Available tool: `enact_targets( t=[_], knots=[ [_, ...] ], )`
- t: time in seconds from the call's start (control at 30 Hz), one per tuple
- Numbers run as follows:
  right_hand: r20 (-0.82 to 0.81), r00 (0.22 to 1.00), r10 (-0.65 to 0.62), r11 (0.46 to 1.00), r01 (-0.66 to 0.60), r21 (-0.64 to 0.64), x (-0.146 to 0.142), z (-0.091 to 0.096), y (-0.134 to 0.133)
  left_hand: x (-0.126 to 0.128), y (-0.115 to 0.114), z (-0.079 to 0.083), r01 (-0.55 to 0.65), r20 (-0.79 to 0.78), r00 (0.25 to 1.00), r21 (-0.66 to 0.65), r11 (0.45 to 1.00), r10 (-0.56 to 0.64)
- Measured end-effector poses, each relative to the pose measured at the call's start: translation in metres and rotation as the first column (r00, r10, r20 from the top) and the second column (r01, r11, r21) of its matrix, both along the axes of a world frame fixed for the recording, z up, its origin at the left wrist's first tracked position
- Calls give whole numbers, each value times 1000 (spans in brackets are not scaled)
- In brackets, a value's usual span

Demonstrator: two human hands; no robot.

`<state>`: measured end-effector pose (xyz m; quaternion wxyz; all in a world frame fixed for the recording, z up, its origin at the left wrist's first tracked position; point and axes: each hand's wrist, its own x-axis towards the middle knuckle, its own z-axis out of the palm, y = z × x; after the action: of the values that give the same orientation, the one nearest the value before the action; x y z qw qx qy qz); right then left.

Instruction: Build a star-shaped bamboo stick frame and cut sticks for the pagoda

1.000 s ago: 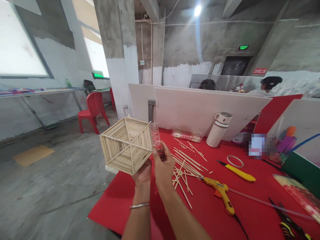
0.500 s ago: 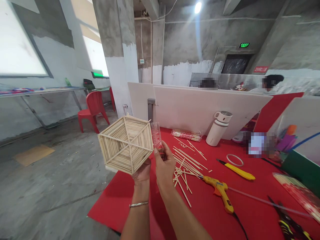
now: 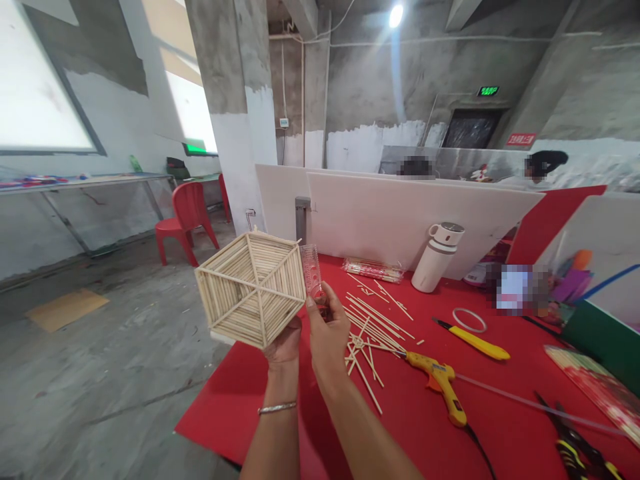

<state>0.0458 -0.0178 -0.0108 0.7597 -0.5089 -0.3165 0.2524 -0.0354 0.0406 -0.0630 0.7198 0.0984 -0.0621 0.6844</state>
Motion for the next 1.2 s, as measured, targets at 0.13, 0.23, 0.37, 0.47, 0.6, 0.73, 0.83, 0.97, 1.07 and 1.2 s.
enact_targets(
  t=[0.13, 0.23, 0.37, 0.47, 0.6, 0.73, 0.83, 0.97, 1.07, 1.2],
  knots=[
    [-28, 999, 22, 1000, -22, 8, -1, 0, -1, 1, -1, 1, 0, 14, 1000, -1, 1000, 0],
    [-38, 999, 13, 1000, -13, 7, -1, 0, -1, 0, -1, 1, 50, 75, 996, 50, 997, -54],
    [-23, 1000, 0, 1000, 0, 5, 0, 0, 0, 0, -1, 1, 80, 115, 989, 91, 993, -90],
    [-25, 1000, -1, 1000, 2, 12, 0, -1, 1, 0, 0, 0, 106, 147, 981, 116, 988, -123],
    [-41, 999, -14, 1000, 15, 15, -1, -1, 0, -1, 3, -4, 123, 171, 974, 167, 978, -152],
    [-37, 999, -7, 1000, 7, 20, -1, -1, 0, -2, 3, -4, 110, 153, 979, 173, 979, -137],
    [-28, 1000, -5, 1000, 5, 20, 0, -4, 1, -2, 2, -3, 121, 151, 977, 172, 978, -148],
    [-28, 1000, 7, 1000, -6, 22, 1, -7, 2, 0, 1, -2, 137, 176, 970, 173, 975, -168],
    [-31, 999, -5, 1000, 6, 22, 0, -8, 3, 0, 1, -2, 144, 182, 968, 173, 974, -175],
    [-25, 1000, 5, 1000, -4, 27, 0, -8, 3, -2, 2, -3, 170, 149, 969, 191, 967, -199]
  ],
)
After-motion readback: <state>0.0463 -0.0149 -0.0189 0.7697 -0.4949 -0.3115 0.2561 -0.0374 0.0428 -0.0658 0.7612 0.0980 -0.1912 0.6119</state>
